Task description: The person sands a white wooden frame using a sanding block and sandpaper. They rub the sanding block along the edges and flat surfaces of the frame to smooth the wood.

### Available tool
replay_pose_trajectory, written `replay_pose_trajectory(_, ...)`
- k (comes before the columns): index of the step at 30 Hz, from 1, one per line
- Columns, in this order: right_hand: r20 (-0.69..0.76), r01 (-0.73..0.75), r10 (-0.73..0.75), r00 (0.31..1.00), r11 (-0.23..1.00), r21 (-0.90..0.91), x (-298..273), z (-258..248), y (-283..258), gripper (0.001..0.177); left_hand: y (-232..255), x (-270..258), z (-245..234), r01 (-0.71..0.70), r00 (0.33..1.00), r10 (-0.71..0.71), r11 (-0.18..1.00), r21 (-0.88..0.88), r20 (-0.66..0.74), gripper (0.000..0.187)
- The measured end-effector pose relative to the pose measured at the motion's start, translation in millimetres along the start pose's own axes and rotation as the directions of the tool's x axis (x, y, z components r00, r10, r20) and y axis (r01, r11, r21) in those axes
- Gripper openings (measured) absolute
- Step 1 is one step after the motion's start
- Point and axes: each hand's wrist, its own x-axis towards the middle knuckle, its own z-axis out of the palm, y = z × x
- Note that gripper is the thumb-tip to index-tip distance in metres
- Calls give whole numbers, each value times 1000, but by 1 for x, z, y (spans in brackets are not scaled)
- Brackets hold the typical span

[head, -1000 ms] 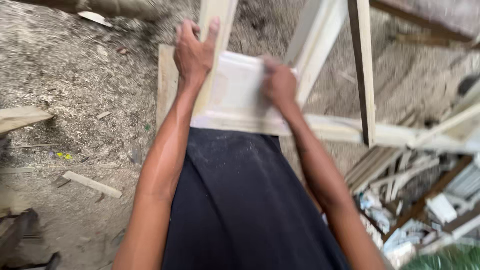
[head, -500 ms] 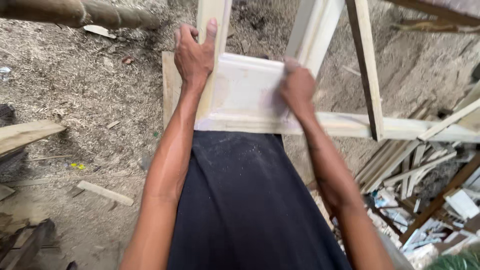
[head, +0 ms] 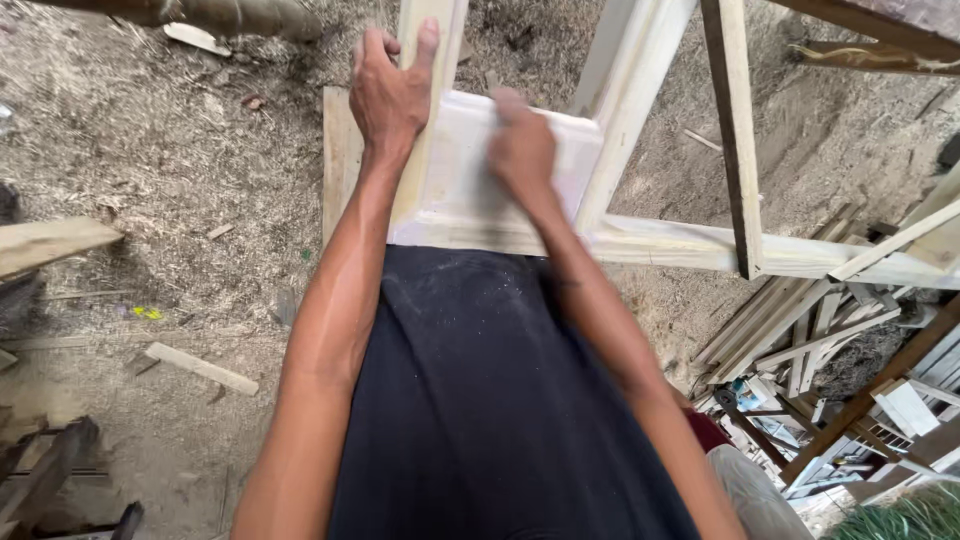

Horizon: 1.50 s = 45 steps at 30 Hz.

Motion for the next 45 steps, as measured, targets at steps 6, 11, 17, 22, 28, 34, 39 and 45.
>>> replay_pose_trajectory(6,80,-253,249,965,966,48,-20,-46,43,36,-1,0,-1,14,1000,-14,1000,-11,12,60)
replay_pose_trajectory(11,244,-344,463,852,848,-404,-4,-45,7,35,-2,1,-1,7,1000,-7,1000,-7,24,60)
replay_pose_trajectory(17,-104,96,-93,990,995,22,-61,-34,3,64,0,-2,-5,7,999,-7,1000,-4,34,62)
replay_pose_trajectory(22,-268,-21,50,962,994,110,-68,-38,62,49,-4,0,-1,18,1000,-18,1000,5,24,65)
replay_pose_trajectory(28,-273,-156,104,957,972,-178,-57,-46,89,39,1,1,-2,-100,995,98,993,-68,-29,66)
replay_pose_trajectory(34,-73,-108,91,993,951,-291,-88,-35,51,56,12,-19,-6,-505,792,547,836,215,-271,42)
replay_pose_trajectory(39,-106,33,-59,993,971,-236,-118,-39,15,62,51,-71,47,-820,570,804,571,44,169,45)
replay_pose_trajectory(45,21,-63,63,998,997,-40,-130,-49,8,38,91,-109,145,-851,510,749,511,121,424,67)
